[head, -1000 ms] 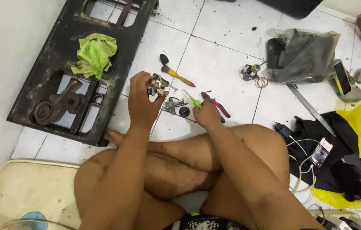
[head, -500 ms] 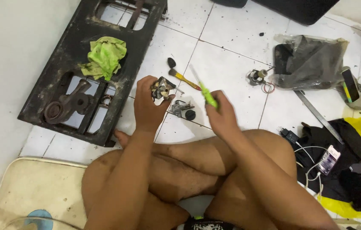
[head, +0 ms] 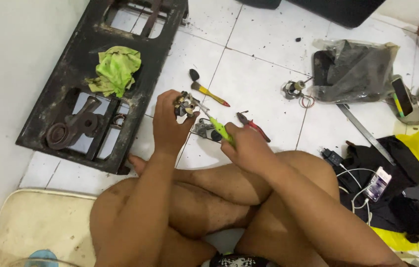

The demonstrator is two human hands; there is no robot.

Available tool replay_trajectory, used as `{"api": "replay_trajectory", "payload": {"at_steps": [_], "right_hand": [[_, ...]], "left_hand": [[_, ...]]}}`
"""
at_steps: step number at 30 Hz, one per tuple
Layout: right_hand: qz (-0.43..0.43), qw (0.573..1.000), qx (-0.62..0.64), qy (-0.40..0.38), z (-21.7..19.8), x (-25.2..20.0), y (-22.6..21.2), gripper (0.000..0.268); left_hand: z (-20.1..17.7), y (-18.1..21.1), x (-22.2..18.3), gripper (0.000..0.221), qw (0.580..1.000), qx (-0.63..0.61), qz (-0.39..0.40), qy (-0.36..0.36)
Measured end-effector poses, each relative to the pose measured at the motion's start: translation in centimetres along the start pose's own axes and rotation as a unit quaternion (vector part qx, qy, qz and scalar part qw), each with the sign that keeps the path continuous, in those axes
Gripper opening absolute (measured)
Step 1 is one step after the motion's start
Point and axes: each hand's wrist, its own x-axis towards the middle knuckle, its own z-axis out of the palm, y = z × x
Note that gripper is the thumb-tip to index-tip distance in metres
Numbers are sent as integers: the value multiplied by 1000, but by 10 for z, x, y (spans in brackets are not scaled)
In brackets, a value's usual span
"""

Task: A person disassembles a gas stove valve assembly using a screwdriver and pliers while sitting on the floor.

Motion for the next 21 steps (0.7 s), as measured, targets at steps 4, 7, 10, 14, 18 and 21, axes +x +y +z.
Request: {"api": "replay_trajectory", "payload": {"at_steps": [4,7,10,14,18,21], "right_hand": [[49,991,105,69,-15,3,-8,14],[82,969,202,120,-11,5,1,15],[124,959,243,81,22,17,49,15],[231,956,182,24,62,37,101,37],[224,965,134,-1,75,50,113,36],[199,972,121,21,79,49,109,32]], "left_hand": [[-2,2,-2,59,996,-25,-78,-17],[9,-25,-9,72,971,-72,-224,-39],[20,-53,-15,59,919,-137,-369,-27],[11,-64,-18,67,782,-314,-537,-35],[-10,-72,-11,79,780,-280,-555,-71],[-48,-57,11,95,805,-246,-532,-91]]}}
